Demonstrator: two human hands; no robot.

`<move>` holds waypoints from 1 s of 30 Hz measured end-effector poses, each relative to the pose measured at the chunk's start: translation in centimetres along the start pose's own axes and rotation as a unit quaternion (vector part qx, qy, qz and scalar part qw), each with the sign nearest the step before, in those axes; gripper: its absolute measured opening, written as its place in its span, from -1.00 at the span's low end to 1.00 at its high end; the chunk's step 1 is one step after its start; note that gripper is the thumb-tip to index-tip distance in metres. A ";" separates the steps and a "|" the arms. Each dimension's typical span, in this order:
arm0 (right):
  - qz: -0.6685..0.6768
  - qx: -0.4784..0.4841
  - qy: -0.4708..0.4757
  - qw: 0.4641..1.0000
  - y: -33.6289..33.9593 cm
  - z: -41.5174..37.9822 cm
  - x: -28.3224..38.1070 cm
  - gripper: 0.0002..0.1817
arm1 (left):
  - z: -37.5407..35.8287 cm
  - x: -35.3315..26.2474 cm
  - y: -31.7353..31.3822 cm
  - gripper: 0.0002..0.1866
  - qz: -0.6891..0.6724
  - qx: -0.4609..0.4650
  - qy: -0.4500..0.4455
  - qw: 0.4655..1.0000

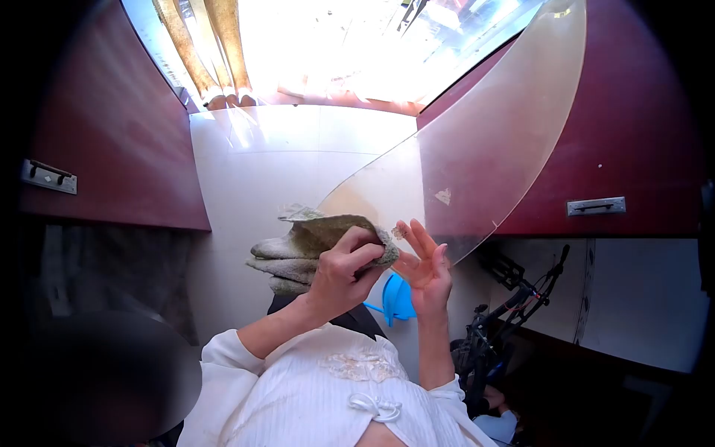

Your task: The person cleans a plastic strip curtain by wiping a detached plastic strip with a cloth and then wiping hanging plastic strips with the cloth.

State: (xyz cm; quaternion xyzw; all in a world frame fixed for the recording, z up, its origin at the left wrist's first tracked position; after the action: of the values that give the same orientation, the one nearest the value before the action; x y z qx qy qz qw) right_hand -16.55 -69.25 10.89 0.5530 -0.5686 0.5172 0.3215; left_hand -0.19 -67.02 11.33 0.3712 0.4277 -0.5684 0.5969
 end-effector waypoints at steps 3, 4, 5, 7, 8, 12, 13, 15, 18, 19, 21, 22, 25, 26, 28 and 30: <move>0.010 0.009 0.030 0.999 -1.1 -0.7 -0.4 -0.32 | 1.8 0.3 -0.7 -0.80 0.091 0.053 -0.005 0.994; -0.004 -0.023 0.033 0.999 -1.2 -0.5 -0.4 -0.32 | 2.6 0.1 -0.8 -0.81 0.085 0.051 -0.006 0.995; -0.017 -0.055 0.033 0.998 -1.3 -0.5 -0.3 -0.32 | 3.3 0.1 -1.0 -0.81 0.079 0.048 -0.005 0.996; -0.011 -0.067 0.036 0.997 -1.6 -0.6 0.1 -0.33 | 4.7 0.3 -1.5 -0.81 0.069 0.006 -0.019 0.997; -0.020 -0.073 0.030 0.997 -1.6 -0.5 0.0 -0.34 | 5.1 0.8 -1.6 -0.81 0.082 0.007 -0.014 0.997; -0.031 -0.134 0.023 0.990 -1.2 -0.5 -0.7 -0.41 | 6.7 3.4 -1.9 -0.85 0.015 0.071 0.149 0.986; -0.028 -0.169 0.032 0.985 -0.8 -0.3 -1.2 -0.44 | 6.5 4.0 -2.1 -0.85 0.015 0.073 0.147 0.986; -0.025 -0.212 0.028 0.977 0.9 0.5 -2.0 -0.50 | 5.6 5.3 -2.8 -0.85 -0.214 0.008 0.301 0.929; -0.056 -0.270 0.017 0.961 1.7 0.8 -1.7 -0.55 | 3.7 4.5 -3.6 -0.87 -0.260 -0.018 0.302 0.917; -0.091 -0.277 0.015 0.956 1.8 0.9 -1.4 -0.56 | 3.3 4.1 -3.9 -0.87 -0.227 -0.018 0.248 0.941; -0.093 -0.292 0.024 0.952 2.3 0.8 -1.2 -0.56 | 2.8 4.0 -4.3 -0.89 -0.167 0.027 0.204 0.964; -0.105 -0.301 0.032 0.947 2.5 0.7 -1.1 -0.56 | 2.9 3.5 -4.4 -0.89 -0.107 0.041 0.170 0.979; -0.132 -0.326 0.061 0.934 2.2 0.3 -0.7 -0.56 | 3.7 3.2 -4.3 -0.84 -0.024 0.042 0.071 0.996; -0.149 -0.340 0.078 0.925 2.3 0.1 -0.4 -0.56 | 4.1 3.0 -4.1 -0.83 -0.006 0.002 0.054 0.999; -0.168 -0.353 0.100 0.915 2.9 -0.3 0.2 -0.56 | 4.8 2.8 -3.3 -0.78 -0.016 -0.043 0.091 0.995; -0.219 -0.378 0.127 0.890 3.6 -0.6 1.5 -0.55 | 5.2 4.6 -2.8 -0.77 -0.070 -0.021 0.127 0.989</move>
State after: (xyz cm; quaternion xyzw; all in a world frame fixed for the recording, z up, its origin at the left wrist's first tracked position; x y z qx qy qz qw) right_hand -20.47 -69.63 11.64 0.4297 -0.5403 0.2452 0.6807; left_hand -2.57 -73.74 9.07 0.3965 0.5372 -0.5478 0.5040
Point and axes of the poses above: each hand's wrist, its own z-axis towards the middle knuckle, its own y-axis out of the back of the hand, x = y × z, the point moved 2 cm from there along z, towards the middle knuckle, and after that the axes turned 12 degrees about -z, right-handed, at the moved point
